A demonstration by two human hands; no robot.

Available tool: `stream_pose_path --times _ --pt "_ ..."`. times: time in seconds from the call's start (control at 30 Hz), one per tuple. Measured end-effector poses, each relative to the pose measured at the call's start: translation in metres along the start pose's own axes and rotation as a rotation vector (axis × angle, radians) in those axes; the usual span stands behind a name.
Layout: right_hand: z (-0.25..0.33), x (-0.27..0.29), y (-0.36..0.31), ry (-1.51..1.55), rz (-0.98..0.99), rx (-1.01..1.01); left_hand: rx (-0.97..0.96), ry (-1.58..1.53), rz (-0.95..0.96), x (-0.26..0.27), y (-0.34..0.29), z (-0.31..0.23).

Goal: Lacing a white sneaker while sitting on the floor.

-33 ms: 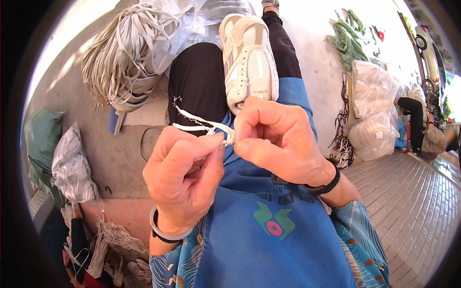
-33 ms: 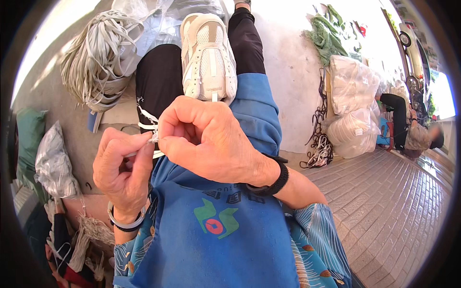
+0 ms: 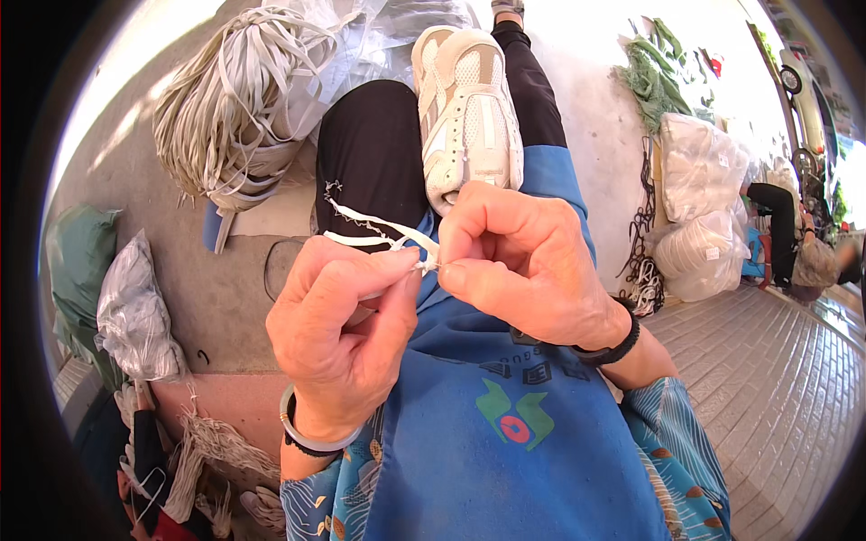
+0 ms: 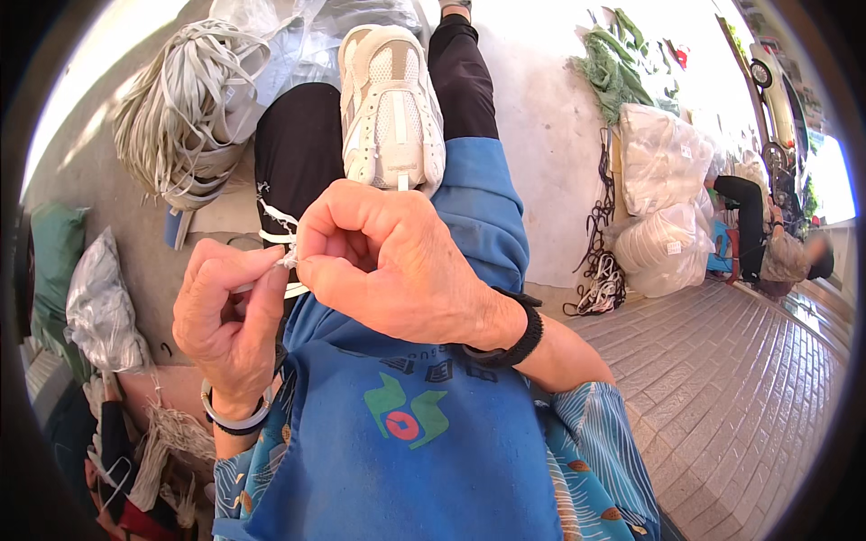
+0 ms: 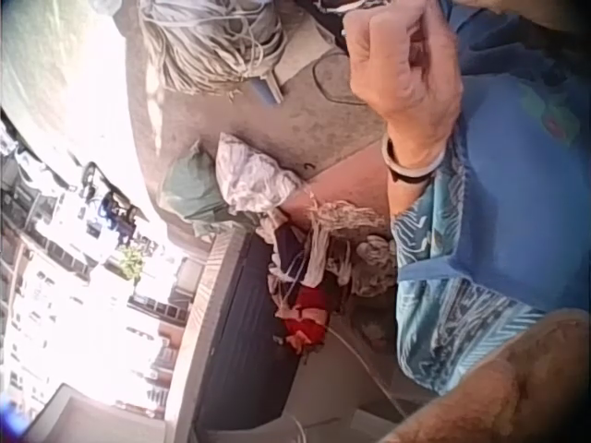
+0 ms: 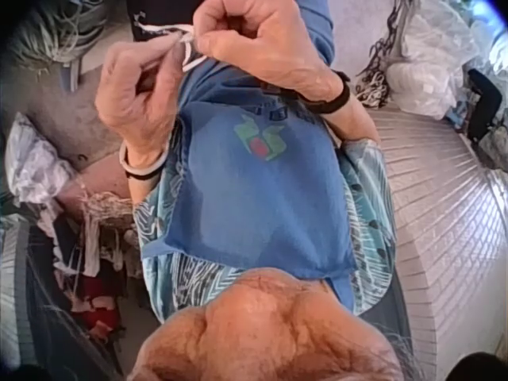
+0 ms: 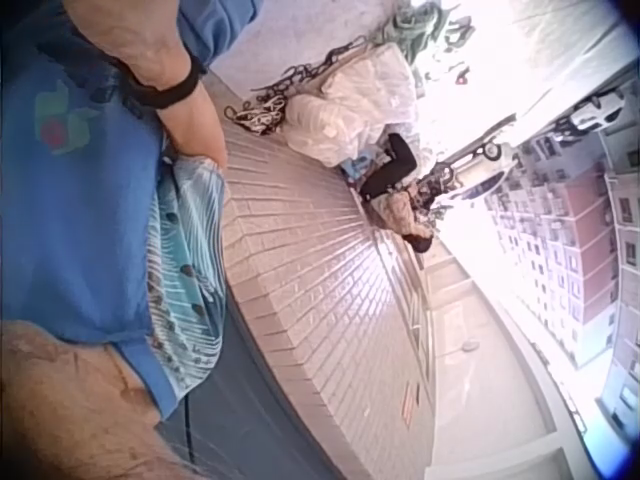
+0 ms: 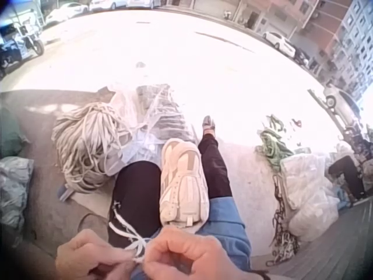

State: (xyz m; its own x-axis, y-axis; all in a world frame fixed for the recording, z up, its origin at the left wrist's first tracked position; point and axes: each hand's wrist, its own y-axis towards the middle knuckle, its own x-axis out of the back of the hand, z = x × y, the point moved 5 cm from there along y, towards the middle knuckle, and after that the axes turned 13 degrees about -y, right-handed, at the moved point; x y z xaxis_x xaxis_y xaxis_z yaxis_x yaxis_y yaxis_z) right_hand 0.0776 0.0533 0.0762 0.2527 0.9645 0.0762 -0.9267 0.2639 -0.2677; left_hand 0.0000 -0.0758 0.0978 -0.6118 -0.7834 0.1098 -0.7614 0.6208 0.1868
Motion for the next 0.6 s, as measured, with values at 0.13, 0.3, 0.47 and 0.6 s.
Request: stream_pose_path --times 0.13,0.3,0.47,0.6 --pt "0.007 0.004 -0.001 -0.236 -0.155 0.189 -0.007 0.01 0.008 0.001 -0.001 0.003" --pt "0.021 0.002 -0.003 -0.396 -0.161 0.248 -0.134 0.095 0.032 0.0 -0.003 0.0" --pt "0.016 0.0 -0.004 -0.429 -0.181 0.347 -0.064 -0.022 0.005 0.001 -0.004 0.002" --pt "0.019 0.002 -0.007 -0.494 -0.27 0.442 0.281 -0.32 0.058 0.003 -0.007 0.017"
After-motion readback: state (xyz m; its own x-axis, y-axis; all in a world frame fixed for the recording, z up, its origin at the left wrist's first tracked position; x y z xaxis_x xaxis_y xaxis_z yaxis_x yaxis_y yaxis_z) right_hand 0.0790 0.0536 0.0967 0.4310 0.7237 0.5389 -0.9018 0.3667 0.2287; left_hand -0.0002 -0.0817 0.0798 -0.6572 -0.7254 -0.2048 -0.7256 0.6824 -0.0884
